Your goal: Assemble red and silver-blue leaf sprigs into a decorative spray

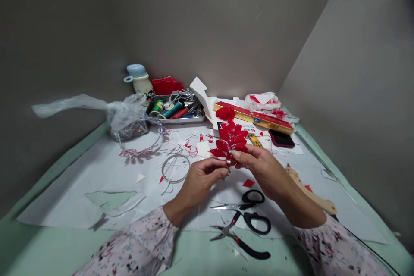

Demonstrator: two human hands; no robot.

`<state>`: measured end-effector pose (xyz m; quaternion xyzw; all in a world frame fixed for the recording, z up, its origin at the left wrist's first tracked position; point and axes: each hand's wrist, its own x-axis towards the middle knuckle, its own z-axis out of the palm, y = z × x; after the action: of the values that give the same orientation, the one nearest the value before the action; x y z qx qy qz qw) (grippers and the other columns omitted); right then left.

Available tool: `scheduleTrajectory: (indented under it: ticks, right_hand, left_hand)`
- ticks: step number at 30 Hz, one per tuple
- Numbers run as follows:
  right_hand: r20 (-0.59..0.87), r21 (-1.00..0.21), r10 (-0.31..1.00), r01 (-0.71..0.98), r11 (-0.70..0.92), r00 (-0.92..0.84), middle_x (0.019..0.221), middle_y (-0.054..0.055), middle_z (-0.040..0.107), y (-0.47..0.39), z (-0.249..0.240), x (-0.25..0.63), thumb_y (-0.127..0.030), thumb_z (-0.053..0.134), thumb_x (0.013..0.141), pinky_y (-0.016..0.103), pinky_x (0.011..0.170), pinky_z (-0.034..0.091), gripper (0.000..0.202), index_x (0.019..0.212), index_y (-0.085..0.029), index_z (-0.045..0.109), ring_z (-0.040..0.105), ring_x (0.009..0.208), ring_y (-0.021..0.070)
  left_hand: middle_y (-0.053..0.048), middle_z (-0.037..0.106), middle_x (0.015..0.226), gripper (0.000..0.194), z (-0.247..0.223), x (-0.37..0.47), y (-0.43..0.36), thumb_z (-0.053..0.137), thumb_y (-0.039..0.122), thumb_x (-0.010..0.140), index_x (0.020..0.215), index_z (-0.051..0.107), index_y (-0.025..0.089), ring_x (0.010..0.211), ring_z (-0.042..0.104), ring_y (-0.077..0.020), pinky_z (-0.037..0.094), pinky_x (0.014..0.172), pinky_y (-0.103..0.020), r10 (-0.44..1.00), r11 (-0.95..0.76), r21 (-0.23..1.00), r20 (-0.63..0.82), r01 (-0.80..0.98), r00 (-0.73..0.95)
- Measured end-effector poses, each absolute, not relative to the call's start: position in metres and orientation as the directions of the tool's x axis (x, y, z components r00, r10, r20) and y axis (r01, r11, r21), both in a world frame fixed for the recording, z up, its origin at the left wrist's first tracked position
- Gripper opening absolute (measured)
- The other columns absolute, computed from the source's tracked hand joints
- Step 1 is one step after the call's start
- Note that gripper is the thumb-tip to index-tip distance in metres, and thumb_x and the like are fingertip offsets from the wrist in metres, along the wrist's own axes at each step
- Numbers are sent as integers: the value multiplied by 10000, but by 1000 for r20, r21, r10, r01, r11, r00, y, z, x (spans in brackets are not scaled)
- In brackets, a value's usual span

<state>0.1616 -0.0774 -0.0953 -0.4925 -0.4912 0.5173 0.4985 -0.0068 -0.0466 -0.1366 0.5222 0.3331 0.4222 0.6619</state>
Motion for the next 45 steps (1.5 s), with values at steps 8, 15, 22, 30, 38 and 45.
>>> scheduleTrajectory:
  ticks: [8, 15, 22, 30, 38, 45]
  right_hand:
    - [-21, -1000, 1000, 8, -21, -10, 806, 26, 641, -77, -96, 161, -434, 672, 830, 339, 746, 404, 253, 843, -181, 682, 532, 754, 172]
    - [-30, -999, 1000, 45, -30, 9, 785, 20, 648, -77, -96, 161, -446, 681, 822, 333, 733, 400, 267, 829, -180, 690, 530, 734, 167]
    - [-32, -998, 999, 48, -32, 7, 802, 27, 656, -77, -96, 161, -448, 678, 821, 338, 734, 406, 266, 839, -183, 693, 537, 738, 172]
    - [-34, -998, 999, 54, -34, 3, 767, 16, 634, -77, -94, 161, -450, 682, 819, 335, 729, 402, 263, 817, -187, 687, 524, 726, 170]
    - [-38, -997, 999, 65, -38, 2, 773, 14, 627, -77, -95, 161, -486, 666, 826, 333, 734, 406, 292, 831, -195, 681, 527, 730, 170]
    - [-24, -999, 999, 37, -23, -24, 754, 18, 607, -78, -95, 159, -494, 647, 842, 334, 737, 403, 303, 789, -196, 661, 527, 742, 175]
  left_hand:
    - [-20, 752, 790, 92, -134, -7, -48, 772, 184, 708, 799, 763, 194, 713, 637, -139, 481, 714, -283, 914, 77, 982, -1, -171, 406]
    - [-29, 757, 793, 96, -133, -7, -49, 777, 176, 688, 783, 766, 184, 720, 647, -149, 497, 741, -302, 919, 77, 982, -4, -170, 394]
    - [-31, 761, 803, 97, -133, -7, -49, 772, 170, 692, 788, 765, 182, 724, 652, -150, 505, 754, -309, 917, 67, 983, 7, -170, 399]
    - [-21, 756, 778, 94, -131, -6, -49, 771, 161, 688, 778, 761, 186, 708, 648, -147, 504, 738, -304, 922, 76, 982, -4, -173, 386]
    - [-23, 744, 772, 97, -134, -6, -51, 780, 181, 694, 788, 753, 179, 697, 639, -142, 496, 743, -311, 923, 133, 968, -43, -212, 383]
    - [-34, 754, 803, 107, -135, -6, -49, 782, 184, 712, 814, 753, 172, 737, 651, -149, 492, 764, -307, 921, 125, 965, -27, -229, 389]
